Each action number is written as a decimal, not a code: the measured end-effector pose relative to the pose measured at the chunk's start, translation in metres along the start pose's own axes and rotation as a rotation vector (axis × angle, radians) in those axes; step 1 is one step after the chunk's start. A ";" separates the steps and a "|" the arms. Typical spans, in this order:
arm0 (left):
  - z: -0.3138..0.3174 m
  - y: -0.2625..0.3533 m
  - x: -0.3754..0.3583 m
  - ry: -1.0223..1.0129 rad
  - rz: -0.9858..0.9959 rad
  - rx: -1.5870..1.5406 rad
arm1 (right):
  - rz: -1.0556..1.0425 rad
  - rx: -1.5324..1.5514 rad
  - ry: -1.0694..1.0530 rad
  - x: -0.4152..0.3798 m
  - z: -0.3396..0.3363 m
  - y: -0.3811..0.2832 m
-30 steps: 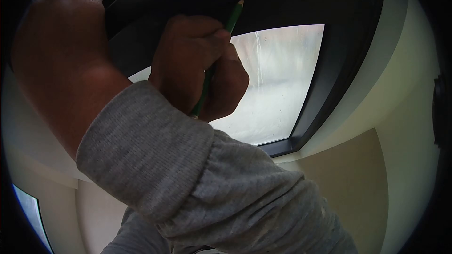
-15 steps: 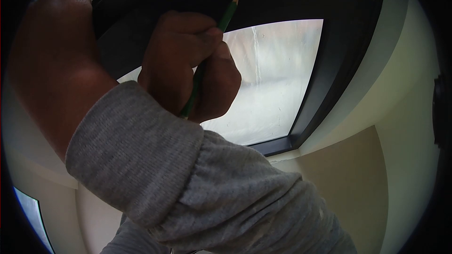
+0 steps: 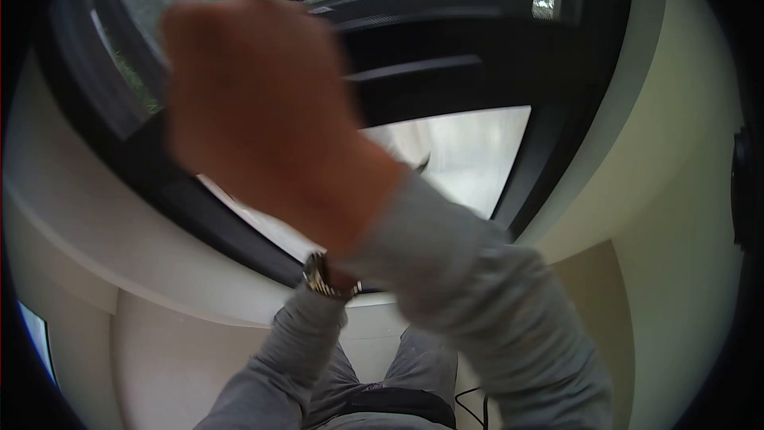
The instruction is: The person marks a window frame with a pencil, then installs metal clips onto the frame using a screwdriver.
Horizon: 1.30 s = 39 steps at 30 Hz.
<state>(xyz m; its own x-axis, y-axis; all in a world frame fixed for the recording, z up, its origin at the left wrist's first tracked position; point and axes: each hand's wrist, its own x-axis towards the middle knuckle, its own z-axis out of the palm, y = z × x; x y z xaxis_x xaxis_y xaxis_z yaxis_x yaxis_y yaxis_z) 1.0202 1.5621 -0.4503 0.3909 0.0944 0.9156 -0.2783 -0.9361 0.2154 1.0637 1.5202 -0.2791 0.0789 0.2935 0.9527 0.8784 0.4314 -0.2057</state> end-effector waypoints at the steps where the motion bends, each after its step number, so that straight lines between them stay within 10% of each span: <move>1: -0.011 0.015 -0.022 -0.039 -0.110 -0.012 | -0.034 -0.117 -0.038 -0.001 -0.019 -0.002; 5: -0.056 0.072 -0.130 -0.069 -0.587 -0.087 | 0.037 -0.673 -0.533 -0.020 -0.090 -0.016; 13: -0.153 0.144 -0.162 0.220 -0.656 -0.148 | -0.110 -0.949 -0.642 -0.039 -0.163 -0.141; 23: -0.269 0.243 -0.063 0.757 0.130 -0.978 | -0.253 -1.050 -0.511 -0.069 -0.296 -0.316; 29: -0.290 0.367 -0.035 1.310 0.139 0.119 | -0.229 -1.107 -0.384 -0.107 -0.345 -0.388; 39: -0.346 0.532 0.029 1.041 0.800 -0.222 | -0.164 -1.135 -0.185 -0.163 -0.422 -0.450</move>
<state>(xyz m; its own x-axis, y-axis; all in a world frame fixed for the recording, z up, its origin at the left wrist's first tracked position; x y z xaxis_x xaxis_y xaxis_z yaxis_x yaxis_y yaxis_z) 0.5801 1.1844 -0.1920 -0.7671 -0.1455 0.6248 -0.2905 -0.7895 -0.5406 0.8548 0.9179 -0.2476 -0.0628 0.4658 0.8826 0.7964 -0.5097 0.3256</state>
